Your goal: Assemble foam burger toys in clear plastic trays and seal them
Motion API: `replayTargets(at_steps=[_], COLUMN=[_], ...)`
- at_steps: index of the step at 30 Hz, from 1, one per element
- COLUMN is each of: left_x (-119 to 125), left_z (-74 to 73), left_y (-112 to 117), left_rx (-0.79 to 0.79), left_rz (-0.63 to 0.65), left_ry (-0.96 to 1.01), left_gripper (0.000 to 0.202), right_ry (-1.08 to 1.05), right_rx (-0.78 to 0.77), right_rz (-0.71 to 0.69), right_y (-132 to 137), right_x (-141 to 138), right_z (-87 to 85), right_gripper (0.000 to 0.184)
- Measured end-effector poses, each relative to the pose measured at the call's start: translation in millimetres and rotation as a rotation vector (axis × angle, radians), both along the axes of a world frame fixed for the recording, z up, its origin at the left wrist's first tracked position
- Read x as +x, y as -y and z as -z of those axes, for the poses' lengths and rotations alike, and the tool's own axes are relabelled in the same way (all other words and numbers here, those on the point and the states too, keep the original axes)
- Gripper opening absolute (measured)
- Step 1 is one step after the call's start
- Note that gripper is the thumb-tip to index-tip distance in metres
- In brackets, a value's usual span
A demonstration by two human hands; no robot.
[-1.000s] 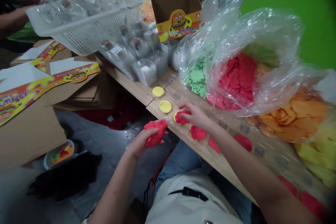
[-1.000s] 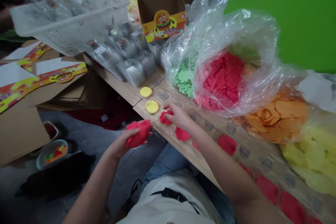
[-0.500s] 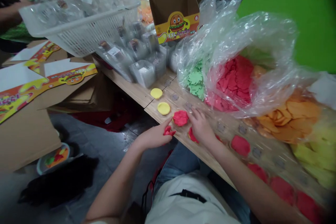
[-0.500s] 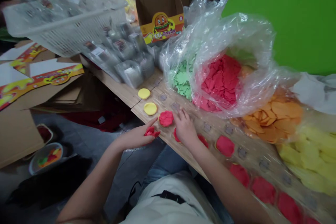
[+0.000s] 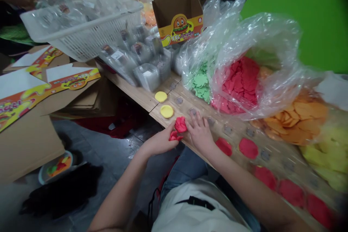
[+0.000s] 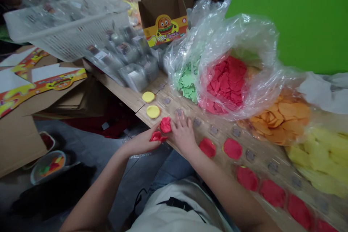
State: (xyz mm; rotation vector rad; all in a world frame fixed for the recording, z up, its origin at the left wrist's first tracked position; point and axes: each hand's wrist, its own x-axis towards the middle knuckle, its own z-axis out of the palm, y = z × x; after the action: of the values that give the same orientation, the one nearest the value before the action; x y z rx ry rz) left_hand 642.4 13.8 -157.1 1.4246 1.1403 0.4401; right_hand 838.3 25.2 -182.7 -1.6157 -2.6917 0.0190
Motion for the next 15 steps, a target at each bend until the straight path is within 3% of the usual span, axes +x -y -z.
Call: replayTargets(at_steps=[5, 9, 15], left_x=[0, 4, 8], left_z=[-8.6, -2.0, 3.8], left_y=[6, 5, 6], left_rx=[0.066, 0.098, 0.074], left_rz=[-0.001, 0.077, 0.033], left_ry=[-0.029, -0.122, -0.062], left_gripper=[0.067, 0.063, 0.064], right_ry=[-0.052, -0.054, -0.051], right_rx=[0.002, -0.05, -0.06], right_rz=[0.054, 0.027, 0.054], right_y=[-1, 6, 7], right_x=[10, 14, -1], right_z=[-7.7, -7.4, -1.2], right_gripper=[0.049, 0.047, 0.04])
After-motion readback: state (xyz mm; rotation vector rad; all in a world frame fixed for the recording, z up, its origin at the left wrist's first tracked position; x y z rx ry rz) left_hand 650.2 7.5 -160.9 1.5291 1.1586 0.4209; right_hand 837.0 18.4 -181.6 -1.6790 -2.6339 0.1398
